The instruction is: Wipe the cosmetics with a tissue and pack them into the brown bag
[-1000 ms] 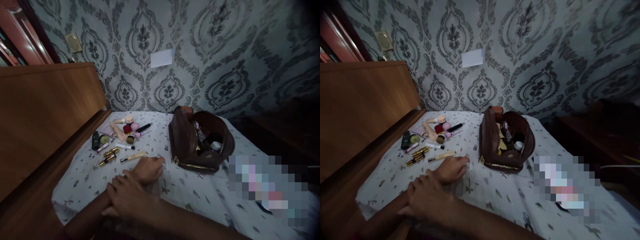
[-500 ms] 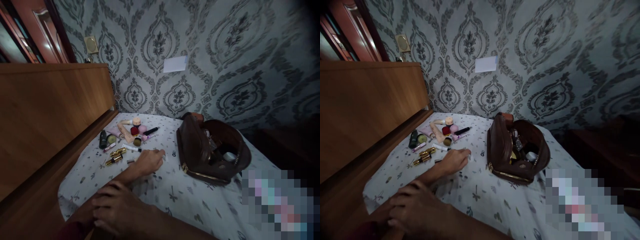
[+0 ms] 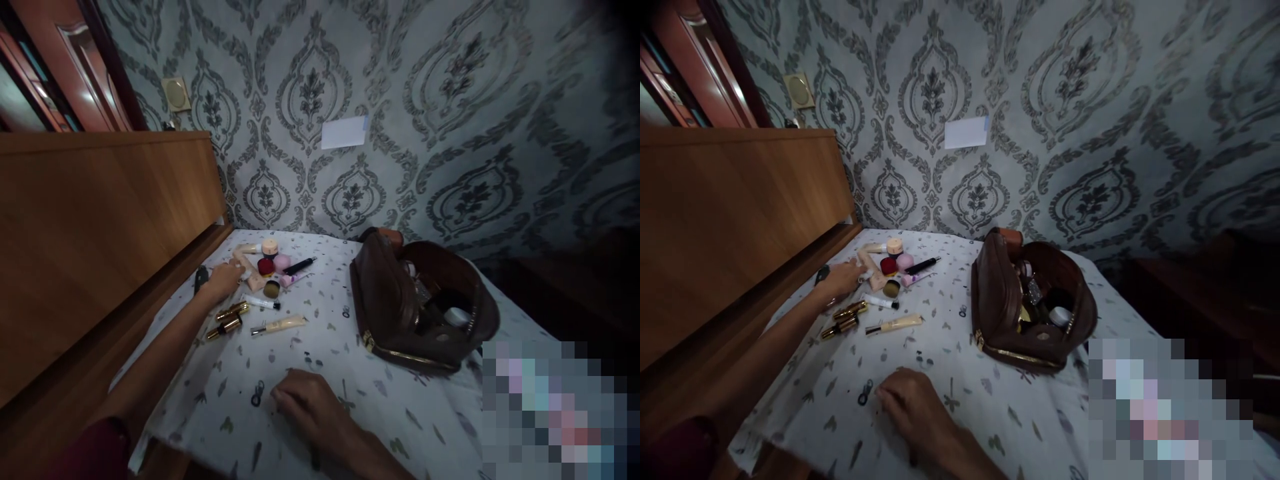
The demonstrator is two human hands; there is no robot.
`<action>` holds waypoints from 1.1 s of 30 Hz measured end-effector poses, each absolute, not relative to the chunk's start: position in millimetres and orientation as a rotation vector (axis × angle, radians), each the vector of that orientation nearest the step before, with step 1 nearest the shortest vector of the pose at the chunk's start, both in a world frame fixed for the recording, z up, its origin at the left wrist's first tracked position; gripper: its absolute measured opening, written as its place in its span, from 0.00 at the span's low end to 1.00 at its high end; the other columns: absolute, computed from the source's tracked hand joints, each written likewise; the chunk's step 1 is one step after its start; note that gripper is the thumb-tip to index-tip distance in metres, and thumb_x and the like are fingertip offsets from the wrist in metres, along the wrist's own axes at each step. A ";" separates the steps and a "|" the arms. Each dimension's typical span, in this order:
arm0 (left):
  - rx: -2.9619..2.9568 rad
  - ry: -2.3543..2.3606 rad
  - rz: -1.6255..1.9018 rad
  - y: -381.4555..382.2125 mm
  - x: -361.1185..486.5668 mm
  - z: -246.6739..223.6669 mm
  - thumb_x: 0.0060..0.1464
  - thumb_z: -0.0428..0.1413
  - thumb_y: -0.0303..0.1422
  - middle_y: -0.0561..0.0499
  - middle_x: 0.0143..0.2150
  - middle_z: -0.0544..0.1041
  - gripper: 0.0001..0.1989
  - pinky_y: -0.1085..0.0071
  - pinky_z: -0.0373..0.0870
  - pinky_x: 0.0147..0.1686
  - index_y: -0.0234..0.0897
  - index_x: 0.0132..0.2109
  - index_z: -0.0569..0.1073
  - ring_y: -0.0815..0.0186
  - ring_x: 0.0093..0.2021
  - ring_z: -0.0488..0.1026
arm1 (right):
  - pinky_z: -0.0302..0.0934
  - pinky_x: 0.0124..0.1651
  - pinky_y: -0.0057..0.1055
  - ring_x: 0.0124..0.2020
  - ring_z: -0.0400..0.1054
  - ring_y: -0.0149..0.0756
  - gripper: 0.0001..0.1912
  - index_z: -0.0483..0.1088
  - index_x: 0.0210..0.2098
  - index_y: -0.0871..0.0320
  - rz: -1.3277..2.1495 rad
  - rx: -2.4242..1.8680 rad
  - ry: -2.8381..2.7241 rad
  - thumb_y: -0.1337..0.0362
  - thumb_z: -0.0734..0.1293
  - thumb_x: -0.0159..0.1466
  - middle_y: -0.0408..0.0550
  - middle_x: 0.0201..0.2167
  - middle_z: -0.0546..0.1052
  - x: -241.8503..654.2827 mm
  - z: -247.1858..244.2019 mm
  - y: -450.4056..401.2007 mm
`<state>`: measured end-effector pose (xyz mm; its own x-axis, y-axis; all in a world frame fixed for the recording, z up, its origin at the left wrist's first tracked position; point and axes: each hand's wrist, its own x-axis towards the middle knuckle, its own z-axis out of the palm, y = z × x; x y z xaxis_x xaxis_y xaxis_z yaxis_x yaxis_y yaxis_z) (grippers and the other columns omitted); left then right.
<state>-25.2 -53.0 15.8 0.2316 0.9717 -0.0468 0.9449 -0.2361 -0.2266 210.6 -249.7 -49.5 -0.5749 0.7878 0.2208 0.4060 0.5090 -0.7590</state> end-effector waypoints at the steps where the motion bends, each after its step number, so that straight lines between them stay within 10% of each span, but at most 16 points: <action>1: -2.350 -1.818 0.279 -51.7 -23.3 13.2 0.58 0.45 0.21 0.36 0.56 0.71 0.21 0.62 0.68 0.47 0.35 0.56 0.71 0.53 0.52 0.74 | 0.60 0.35 0.28 0.29 0.67 0.32 0.20 0.68 0.25 0.59 0.922 -0.995 -2.159 0.61 0.56 0.71 0.45 0.25 0.73 210.2 -51.7 -249.6; 13: -2.257 -1.774 -0.131 -55.2 -43.5 46.3 0.63 0.48 0.35 0.37 0.52 0.73 0.17 0.62 0.69 0.42 0.33 0.55 0.69 0.52 0.47 0.74 | 0.62 0.33 0.29 0.27 0.69 0.33 0.31 0.76 0.31 0.62 1.442 -1.036 -1.492 0.38 0.62 0.61 0.51 0.27 0.78 219.6 -76.2 -236.7; 23: -2.282 -1.999 -2.733 -145.3 3.8 26.3 0.41 0.66 0.44 0.55 0.27 0.74 0.23 0.75 0.66 0.24 0.35 0.42 0.74 0.70 0.23 0.67 | 0.64 0.32 0.26 0.33 0.76 0.33 0.27 0.74 0.47 0.58 1.837 -0.753 -0.646 0.50 0.77 0.53 0.51 0.39 0.80 225.4 -58.8 -227.9; 33: -2.718 -2.177 -2.210 -170.1 35.8 -3.6 0.46 0.61 0.47 0.53 0.29 0.75 0.24 0.74 0.65 0.27 0.35 0.45 0.75 0.67 0.28 0.70 | 0.53 0.18 0.18 0.19 0.68 0.25 0.23 0.70 0.40 0.61 1.851 -0.678 -0.488 0.58 0.79 0.52 0.48 0.26 0.80 229.8 -64.2 -225.2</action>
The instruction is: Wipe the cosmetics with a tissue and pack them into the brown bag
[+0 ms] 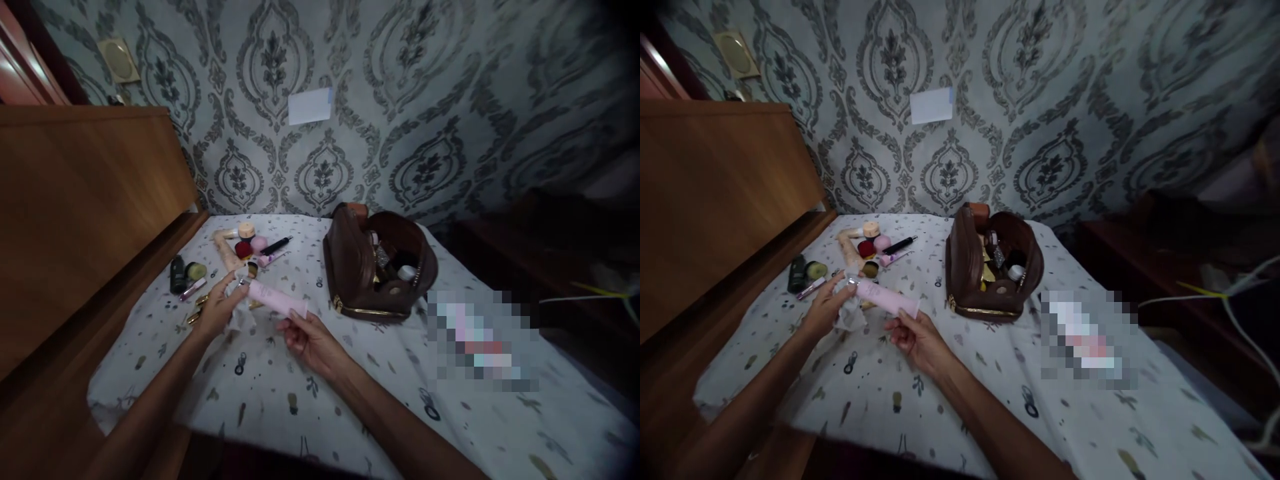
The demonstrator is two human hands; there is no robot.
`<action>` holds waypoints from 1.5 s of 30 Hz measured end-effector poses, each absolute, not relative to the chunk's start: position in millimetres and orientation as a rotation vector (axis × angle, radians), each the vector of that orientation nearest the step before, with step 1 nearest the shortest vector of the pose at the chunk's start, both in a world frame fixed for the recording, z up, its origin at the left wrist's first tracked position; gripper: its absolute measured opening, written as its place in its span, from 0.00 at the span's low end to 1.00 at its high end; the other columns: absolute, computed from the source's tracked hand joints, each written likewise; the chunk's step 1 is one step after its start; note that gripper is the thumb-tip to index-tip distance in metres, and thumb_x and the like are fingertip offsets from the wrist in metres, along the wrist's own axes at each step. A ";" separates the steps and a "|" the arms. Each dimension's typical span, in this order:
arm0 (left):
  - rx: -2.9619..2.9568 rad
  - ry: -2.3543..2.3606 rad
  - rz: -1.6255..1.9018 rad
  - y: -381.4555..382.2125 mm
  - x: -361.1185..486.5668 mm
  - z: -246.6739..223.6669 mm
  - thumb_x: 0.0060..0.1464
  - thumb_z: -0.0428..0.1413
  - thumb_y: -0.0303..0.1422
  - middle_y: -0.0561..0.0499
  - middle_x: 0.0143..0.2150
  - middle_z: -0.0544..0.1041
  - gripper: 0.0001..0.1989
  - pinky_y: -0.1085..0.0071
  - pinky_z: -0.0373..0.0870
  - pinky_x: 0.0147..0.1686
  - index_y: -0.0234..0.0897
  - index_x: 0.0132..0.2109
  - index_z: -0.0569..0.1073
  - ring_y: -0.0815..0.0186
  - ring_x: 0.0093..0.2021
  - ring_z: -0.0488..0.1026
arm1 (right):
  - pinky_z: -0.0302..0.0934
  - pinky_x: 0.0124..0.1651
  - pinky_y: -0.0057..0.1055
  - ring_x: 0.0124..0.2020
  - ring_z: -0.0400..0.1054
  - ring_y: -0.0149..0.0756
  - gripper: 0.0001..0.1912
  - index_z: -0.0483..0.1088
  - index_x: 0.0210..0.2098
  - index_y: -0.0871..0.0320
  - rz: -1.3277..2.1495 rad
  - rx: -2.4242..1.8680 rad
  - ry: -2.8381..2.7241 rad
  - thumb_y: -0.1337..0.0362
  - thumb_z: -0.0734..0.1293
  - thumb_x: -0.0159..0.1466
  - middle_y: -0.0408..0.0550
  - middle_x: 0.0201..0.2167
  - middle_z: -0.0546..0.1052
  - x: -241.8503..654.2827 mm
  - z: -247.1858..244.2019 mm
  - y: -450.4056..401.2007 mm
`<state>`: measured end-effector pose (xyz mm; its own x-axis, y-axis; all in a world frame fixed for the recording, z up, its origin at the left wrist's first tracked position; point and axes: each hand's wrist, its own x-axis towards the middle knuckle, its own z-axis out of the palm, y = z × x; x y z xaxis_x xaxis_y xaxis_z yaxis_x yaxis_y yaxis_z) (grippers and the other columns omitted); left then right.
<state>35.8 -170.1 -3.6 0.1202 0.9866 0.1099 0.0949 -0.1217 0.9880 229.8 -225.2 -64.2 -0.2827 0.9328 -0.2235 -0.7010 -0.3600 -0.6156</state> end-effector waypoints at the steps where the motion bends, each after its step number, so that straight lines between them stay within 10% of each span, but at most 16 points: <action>1: 1.543 1.183 1.134 -170.3 35.8 -5.0 0.50 0.58 0.47 0.53 0.31 0.75 0.23 0.73 0.66 0.29 0.36 0.47 0.75 0.65 0.31 0.71 | 0.52 0.18 0.18 0.18 0.68 0.25 0.23 0.70 0.41 0.61 1.836 -0.688 -0.508 0.57 0.79 0.51 0.47 0.25 0.80 229.7 -65.5 -225.5; 8: 2.044 1.394 0.984 -170.3 40.6 -15.5 0.61 0.45 0.48 0.53 0.30 0.74 0.20 0.69 0.62 0.34 0.38 0.38 0.73 0.62 0.34 0.70 | 0.58 0.22 0.24 0.21 0.69 0.29 0.26 0.72 0.39 0.62 1.530 -0.821 -0.987 0.43 0.71 0.56 0.46 0.26 0.77 231.8 -73.2 -227.8; 16: 1.773 1.474 0.903 -168.4 45.2 -22.7 0.55 0.46 0.52 0.54 0.20 0.66 0.23 0.67 0.61 0.29 0.41 0.21 0.62 0.62 0.27 0.65 | 0.65 0.38 0.31 0.29 0.70 0.33 0.22 0.68 0.59 0.58 0.952 -0.942 -1.661 0.58 0.63 0.67 0.45 0.30 0.77 243.0 -66.6 -241.2; 22: 1.343 1.514 0.850 -167.8 30.3 -32.6 0.45 0.57 0.52 0.52 0.25 0.73 0.20 0.67 0.64 0.29 0.38 0.27 0.72 0.60 0.29 0.69 | 0.63 0.31 0.27 0.25 0.68 0.31 0.25 0.68 0.59 0.59 1.231 -0.902 -1.518 0.54 0.65 0.66 0.43 0.25 0.76 243.3 -58.9 -238.2; 45: 1.433 1.293 1.447 -149.9 77.2 -37.6 0.58 0.48 0.40 0.56 0.30 0.66 0.11 0.75 0.60 0.31 0.37 0.37 0.70 0.68 0.30 0.62 | 0.43 0.16 0.19 0.21 0.66 0.26 0.40 0.59 0.65 0.52 1.810 -0.652 -0.968 0.47 0.71 0.58 0.45 0.34 0.74 234.1 -61.1 -242.3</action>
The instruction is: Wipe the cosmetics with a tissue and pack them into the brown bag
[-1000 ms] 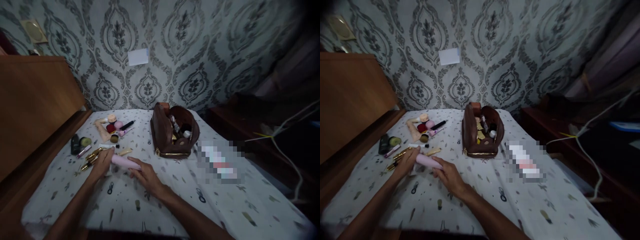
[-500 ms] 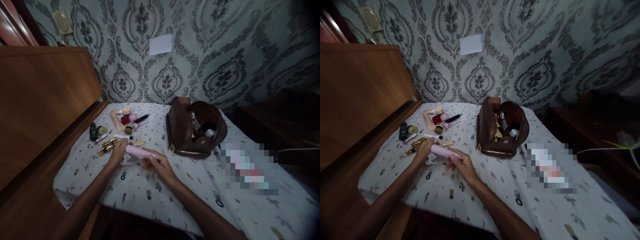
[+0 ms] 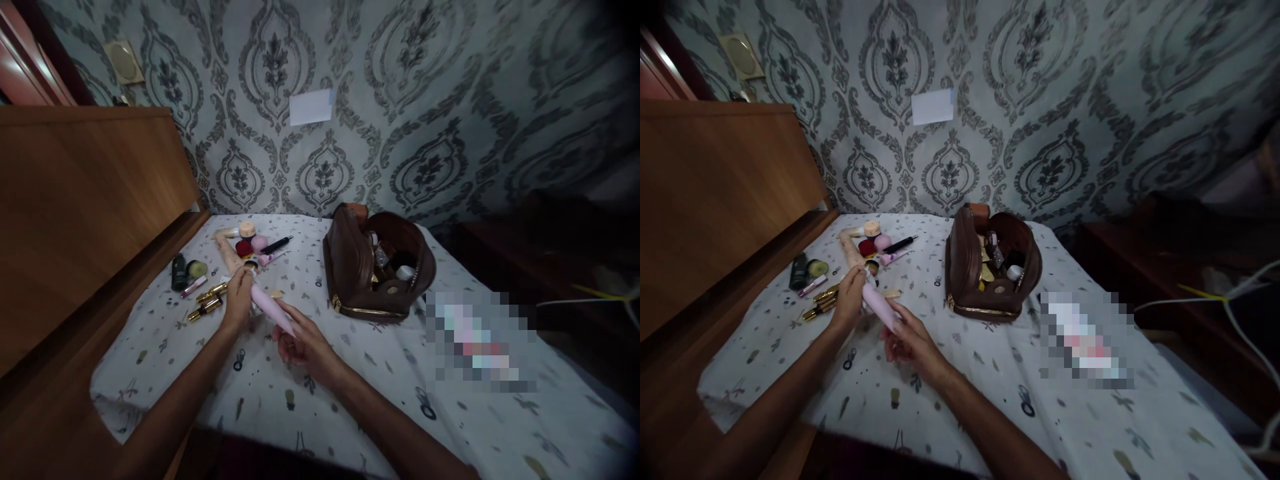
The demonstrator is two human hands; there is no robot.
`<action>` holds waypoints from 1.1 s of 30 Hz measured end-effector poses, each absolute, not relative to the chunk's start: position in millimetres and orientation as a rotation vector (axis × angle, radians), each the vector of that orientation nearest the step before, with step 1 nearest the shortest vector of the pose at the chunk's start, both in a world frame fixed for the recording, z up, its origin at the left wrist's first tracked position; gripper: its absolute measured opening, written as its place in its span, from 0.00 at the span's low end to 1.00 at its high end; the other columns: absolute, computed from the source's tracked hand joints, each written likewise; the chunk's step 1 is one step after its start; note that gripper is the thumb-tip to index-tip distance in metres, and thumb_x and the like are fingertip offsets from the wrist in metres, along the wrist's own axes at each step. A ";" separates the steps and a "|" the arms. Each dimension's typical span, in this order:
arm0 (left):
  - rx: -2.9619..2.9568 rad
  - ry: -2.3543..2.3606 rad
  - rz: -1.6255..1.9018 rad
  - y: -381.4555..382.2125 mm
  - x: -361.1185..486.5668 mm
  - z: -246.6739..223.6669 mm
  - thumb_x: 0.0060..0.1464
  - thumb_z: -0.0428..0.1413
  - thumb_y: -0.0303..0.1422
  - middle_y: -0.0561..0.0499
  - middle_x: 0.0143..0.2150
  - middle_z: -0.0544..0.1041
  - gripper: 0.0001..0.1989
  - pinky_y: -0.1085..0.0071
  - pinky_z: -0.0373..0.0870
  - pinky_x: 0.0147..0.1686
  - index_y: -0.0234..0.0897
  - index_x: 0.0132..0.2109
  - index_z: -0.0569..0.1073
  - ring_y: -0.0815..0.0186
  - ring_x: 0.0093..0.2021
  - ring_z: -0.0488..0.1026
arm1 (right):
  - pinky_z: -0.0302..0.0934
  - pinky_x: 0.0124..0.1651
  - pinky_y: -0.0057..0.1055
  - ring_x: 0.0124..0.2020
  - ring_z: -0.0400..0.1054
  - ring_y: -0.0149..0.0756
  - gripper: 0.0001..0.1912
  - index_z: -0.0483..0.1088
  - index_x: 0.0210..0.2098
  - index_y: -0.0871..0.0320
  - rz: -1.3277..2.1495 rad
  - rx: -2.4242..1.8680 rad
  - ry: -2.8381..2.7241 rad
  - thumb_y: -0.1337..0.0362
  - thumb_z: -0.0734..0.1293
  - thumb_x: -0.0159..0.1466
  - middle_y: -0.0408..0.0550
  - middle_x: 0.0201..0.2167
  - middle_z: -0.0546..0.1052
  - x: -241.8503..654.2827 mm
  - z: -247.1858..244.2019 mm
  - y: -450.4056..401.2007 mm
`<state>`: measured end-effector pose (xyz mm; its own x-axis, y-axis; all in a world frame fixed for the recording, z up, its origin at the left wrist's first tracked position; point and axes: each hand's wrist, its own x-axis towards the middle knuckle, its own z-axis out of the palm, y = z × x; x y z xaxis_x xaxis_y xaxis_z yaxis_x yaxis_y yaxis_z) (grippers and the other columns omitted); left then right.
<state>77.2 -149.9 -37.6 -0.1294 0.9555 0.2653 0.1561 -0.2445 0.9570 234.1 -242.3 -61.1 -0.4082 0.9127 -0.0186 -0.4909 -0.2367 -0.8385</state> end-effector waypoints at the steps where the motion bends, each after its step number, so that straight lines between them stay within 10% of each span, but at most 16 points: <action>1: 1.420 1.293 1.452 -149.8 80.0 -39.2 0.58 0.48 0.40 0.56 0.31 0.67 0.12 0.75 0.60 0.31 0.38 0.38 0.70 0.68 0.30 0.62 | 0.43 0.16 0.19 0.21 0.66 0.26 0.40 0.59 0.65 0.52 1.815 -0.670 -0.944 0.48 0.71 0.58 0.46 0.34 0.75 233.3 -60.1 -242.4; 8: 1.082 1.255 1.517 -164.5 108.7 -45.0 0.59 0.50 0.44 0.53 0.42 0.71 0.17 0.74 0.68 0.38 0.42 0.51 0.65 0.67 0.39 0.70 | 0.53 0.17 0.22 0.19 0.60 0.26 0.40 0.58 0.66 0.54 1.591 -0.873 -1.109 0.53 0.73 0.58 0.41 0.30 0.73 223.5 -68.9 -242.8; 15: 1.191 1.375 1.469 -195.1 119.1 -31.8 0.65 0.43 0.46 0.48 0.55 0.72 0.18 0.68 0.65 0.54 0.43 0.53 0.68 0.63 0.53 0.69 | 0.69 0.41 0.32 0.47 0.69 0.41 0.36 0.58 0.66 0.48 1.392 -0.932 -1.139 0.56 0.70 0.60 0.49 0.50 0.73 224.8 -76.0 -239.9; 24: 1.717 1.130 1.409 -222.1 113.8 -35.3 0.58 0.55 0.37 0.45 0.54 0.73 0.09 0.61 0.62 0.58 0.40 0.42 0.76 0.56 0.57 0.68 | 0.68 0.46 0.33 0.50 0.68 0.40 0.35 0.57 0.66 0.52 1.256 -0.951 -1.025 0.60 0.68 0.61 0.49 0.55 0.71 234.6 -72.4 -232.2; 33: 1.613 1.322 1.436 -204.5 113.0 -18.2 0.55 0.57 0.39 0.52 0.41 0.71 0.13 0.71 0.66 0.39 0.40 0.45 0.67 0.64 0.39 0.69 | 0.49 0.68 0.43 0.67 0.56 0.44 0.36 0.52 0.69 0.54 1.065 -0.954 -1.332 0.58 0.66 0.64 0.52 0.68 0.59 232.1 -72.3 -244.7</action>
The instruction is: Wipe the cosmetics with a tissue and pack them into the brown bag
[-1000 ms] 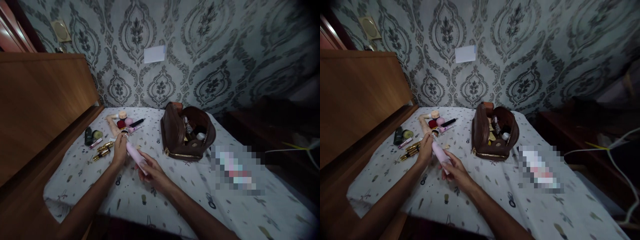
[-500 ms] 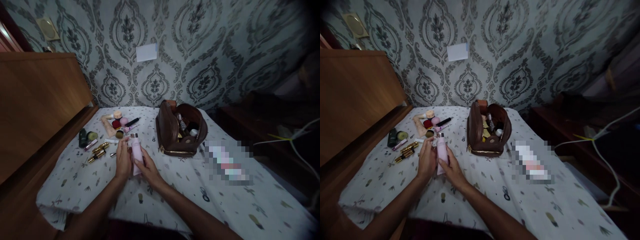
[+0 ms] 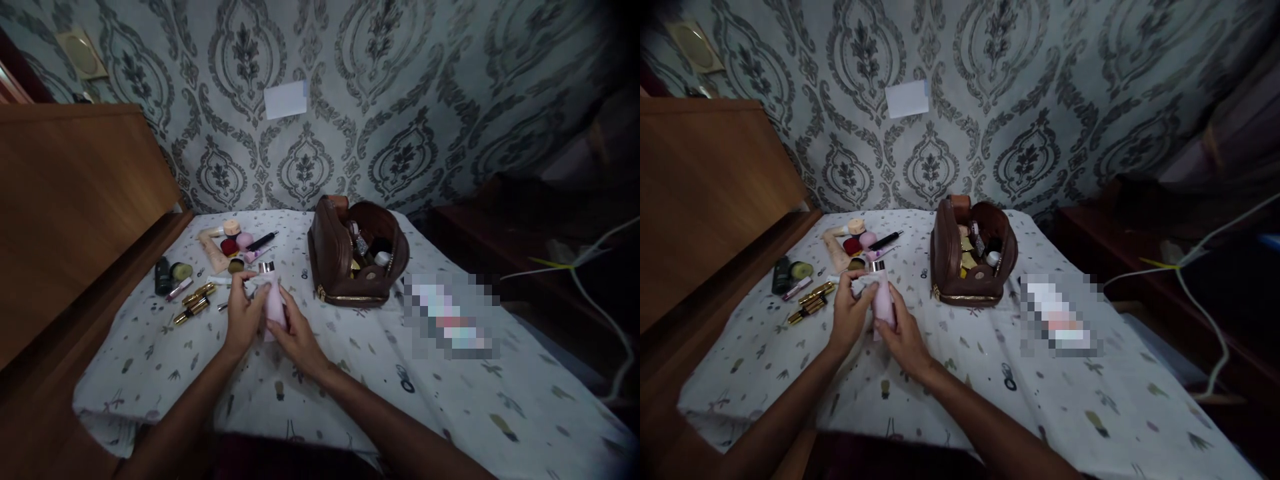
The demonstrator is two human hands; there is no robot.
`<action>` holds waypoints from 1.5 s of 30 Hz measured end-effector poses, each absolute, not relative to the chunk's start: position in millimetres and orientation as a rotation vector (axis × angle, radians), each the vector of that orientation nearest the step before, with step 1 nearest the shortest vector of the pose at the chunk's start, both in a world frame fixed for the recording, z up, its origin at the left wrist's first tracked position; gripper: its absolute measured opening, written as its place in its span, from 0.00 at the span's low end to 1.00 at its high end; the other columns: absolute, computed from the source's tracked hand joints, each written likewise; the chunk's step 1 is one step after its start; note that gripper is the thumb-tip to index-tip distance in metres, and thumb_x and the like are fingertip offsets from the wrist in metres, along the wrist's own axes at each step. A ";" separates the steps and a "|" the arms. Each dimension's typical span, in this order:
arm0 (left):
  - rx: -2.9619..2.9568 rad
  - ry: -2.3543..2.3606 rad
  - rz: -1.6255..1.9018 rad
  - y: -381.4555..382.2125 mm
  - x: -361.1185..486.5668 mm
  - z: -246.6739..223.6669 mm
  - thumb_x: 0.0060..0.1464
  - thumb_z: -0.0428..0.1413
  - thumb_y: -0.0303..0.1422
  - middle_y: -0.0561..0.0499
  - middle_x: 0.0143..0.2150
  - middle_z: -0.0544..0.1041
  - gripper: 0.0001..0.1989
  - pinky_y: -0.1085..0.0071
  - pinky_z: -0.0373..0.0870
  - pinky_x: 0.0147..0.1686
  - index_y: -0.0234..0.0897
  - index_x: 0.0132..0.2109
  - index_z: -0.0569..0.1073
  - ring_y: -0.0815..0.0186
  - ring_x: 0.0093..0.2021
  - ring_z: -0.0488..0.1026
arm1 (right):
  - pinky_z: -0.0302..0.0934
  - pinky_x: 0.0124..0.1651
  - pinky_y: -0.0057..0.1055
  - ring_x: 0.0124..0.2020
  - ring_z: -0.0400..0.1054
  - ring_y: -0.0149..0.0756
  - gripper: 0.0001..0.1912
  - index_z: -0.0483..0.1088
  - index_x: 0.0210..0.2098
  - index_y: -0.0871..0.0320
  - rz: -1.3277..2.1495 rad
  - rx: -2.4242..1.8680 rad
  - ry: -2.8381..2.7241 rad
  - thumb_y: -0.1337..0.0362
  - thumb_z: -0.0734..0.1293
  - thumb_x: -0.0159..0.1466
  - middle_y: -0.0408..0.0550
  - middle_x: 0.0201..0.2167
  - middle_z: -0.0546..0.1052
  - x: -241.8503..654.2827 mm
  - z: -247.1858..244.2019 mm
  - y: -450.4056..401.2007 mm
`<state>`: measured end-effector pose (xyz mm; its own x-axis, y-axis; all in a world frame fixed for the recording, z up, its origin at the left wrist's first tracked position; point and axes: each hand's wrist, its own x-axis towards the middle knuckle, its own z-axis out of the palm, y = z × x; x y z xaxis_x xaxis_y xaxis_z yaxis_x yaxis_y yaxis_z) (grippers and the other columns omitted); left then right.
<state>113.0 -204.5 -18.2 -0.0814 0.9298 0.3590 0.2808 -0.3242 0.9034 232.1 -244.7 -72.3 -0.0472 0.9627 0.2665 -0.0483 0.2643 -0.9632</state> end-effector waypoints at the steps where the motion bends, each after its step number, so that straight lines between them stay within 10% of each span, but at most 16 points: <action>1: 1.568 1.320 1.446 -201.4 114.1 -16.0 0.56 0.56 0.40 0.53 0.39 0.70 0.12 0.72 0.66 0.38 0.40 0.44 0.67 0.65 0.38 0.69 | 0.49 0.68 0.44 0.66 0.56 0.45 0.37 0.51 0.69 0.54 1.061 -0.962 -1.380 0.59 0.66 0.64 0.52 0.68 0.59 231.5 -72.0 -246.5; 11: 1.314 1.269 1.207 -208.3 120.9 -37.9 0.55 0.58 0.45 0.50 0.38 0.74 0.16 0.69 0.69 0.43 0.37 0.41 0.72 0.62 0.41 0.72 | 0.60 0.59 0.44 0.57 0.67 0.46 0.39 0.49 0.70 0.55 1.030 -1.040 -1.447 0.65 0.65 0.62 0.55 0.62 0.67 229.2 -67.3 -250.9; 20: 1.739 1.033 0.901 -194.0 74.6 -25.6 0.57 0.56 0.44 0.49 0.44 0.74 0.23 0.68 0.70 0.43 0.37 0.55 0.67 0.61 0.43 0.71 | 0.61 0.28 0.27 0.23 0.63 0.30 0.26 0.65 0.60 0.58 1.044 -1.138 -1.463 0.56 0.65 0.65 0.40 0.23 0.71 243.4 -51.4 -243.6; 25: 1.999 0.809 0.409 -183.0 42.7 -3.4 0.52 0.62 0.42 0.45 0.57 0.73 0.30 0.60 0.63 0.59 0.37 0.60 0.69 0.52 0.58 0.67 | 0.58 0.23 0.23 0.24 0.66 0.27 0.28 0.65 0.58 0.55 1.194 -0.982 -1.261 0.49 0.66 0.63 0.41 0.32 0.69 249.2 -50.6 -234.7; 29: 2.061 0.781 0.163 -181.2 33.9 4.3 0.55 0.59 0.43 0.48 0.50 0.77 0.26 0.65 0.68 0.51 0.38 0.58 0.70 0.56 0.50 0.72 | 0.62 0.26 0.25 0.24 0.68 0.29 0.22 0.73 0.45 0.57 1.384 -0.903 -1.225 0.49 0.70 0.59 0.40 0.26 0.70 245.9 -55.0 -230.3; 38: 2.409 1.287 0.589 -187.7 32.7 10.6 0.62 0.50 0.46 0.46 0.38 0.75 0.18 0.63 0.67 0.44 0.35 0.40 0.74 0.57 0.41 0.71 | 0.67 0.29 0.29 0.23 0.70 0.30 0.19 0.70 0.37 0.57 1.412 -0.983 -0.994 0.51 0.73 0.54 0.40 0.27 0.72 241.0 -64.0 -228.4; 45: 2.689 0.909 0.828 -230.4 92.7 -41.8 0.58 0.49 0.29 0.37 0.59 0.67 0.27 0.51 0.61 0.60 0.33 0.65 0.59 0.51 0.59 0.63 | 0.65 0.35 0.28 0.30 0.67 0.30 0.11 0.68 0.28 0.57 1.288 -0.918 -1.062 0.59 0.73 0.52 0.40 0.27 0.73 236.7 -71.4 -228.2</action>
